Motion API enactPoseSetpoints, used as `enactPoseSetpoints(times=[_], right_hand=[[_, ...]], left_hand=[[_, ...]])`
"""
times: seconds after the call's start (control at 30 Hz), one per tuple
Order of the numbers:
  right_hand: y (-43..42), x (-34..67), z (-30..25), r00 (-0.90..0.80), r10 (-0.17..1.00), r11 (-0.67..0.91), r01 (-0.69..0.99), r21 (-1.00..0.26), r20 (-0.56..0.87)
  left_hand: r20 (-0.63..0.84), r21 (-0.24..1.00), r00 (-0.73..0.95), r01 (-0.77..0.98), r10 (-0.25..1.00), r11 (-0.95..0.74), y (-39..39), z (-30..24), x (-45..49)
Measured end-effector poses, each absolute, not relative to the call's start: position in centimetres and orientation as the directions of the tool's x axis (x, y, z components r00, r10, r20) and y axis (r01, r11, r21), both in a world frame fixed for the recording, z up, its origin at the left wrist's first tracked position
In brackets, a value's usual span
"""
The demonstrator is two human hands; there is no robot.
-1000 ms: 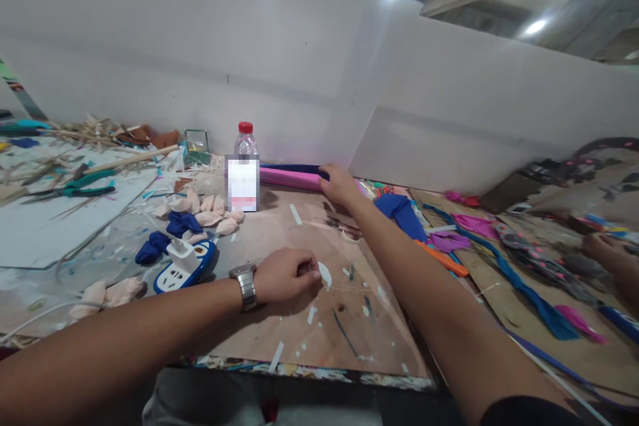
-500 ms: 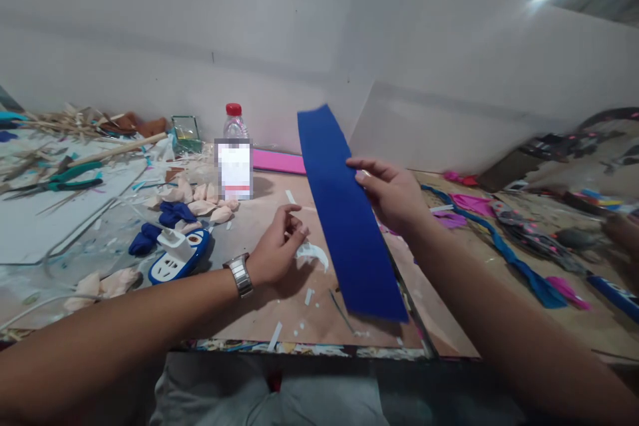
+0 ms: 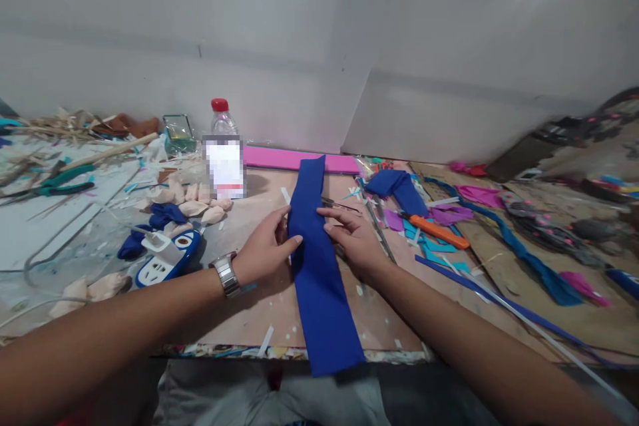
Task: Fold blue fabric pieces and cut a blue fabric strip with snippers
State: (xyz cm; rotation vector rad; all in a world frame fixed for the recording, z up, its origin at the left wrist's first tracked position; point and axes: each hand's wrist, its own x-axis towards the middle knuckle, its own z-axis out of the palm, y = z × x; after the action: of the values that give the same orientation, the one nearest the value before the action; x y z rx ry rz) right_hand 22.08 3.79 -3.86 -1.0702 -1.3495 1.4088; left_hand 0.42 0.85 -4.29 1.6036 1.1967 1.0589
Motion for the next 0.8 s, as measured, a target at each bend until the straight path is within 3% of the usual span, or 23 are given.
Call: enactPoseSetpoints(times=[0.2, 0.4, 0.6, 0.8], right_hand=[[3.7, 21.4, -4.6, -0.242, 0.967, 0.055, -0.099, -0.994, 0.078], [3.8, 20.8, -4.5, -0.218, 0.962, 0.134, -0.143, -0.981, 0.163], [3.6, 21.2, -4.5, -0.266, 0.930, 0.264, -0.001, -0.964, 0.255], [3.2, 21.2, -3.9, -0.439, 0.819, 0.460, 0.114, -0.881, 0.371]], left_hand=[[0.132, 0.964, 0.387, 0.166, 0.913, -0.210, 0.0, -4.7, 0.5], [0.117, 0.989, 0.475, 0.021, 0.872, -0.144, 0.4, -4.7, 0.3], [0.131, 0.988, 0.571, -0.141, 0.810, -0.060, 0.4, -4.6, 0.5], [0.158, 0.987, 0.499, -0.063, 0.852, -0.146, 0.5, -4.9, 0.7]])
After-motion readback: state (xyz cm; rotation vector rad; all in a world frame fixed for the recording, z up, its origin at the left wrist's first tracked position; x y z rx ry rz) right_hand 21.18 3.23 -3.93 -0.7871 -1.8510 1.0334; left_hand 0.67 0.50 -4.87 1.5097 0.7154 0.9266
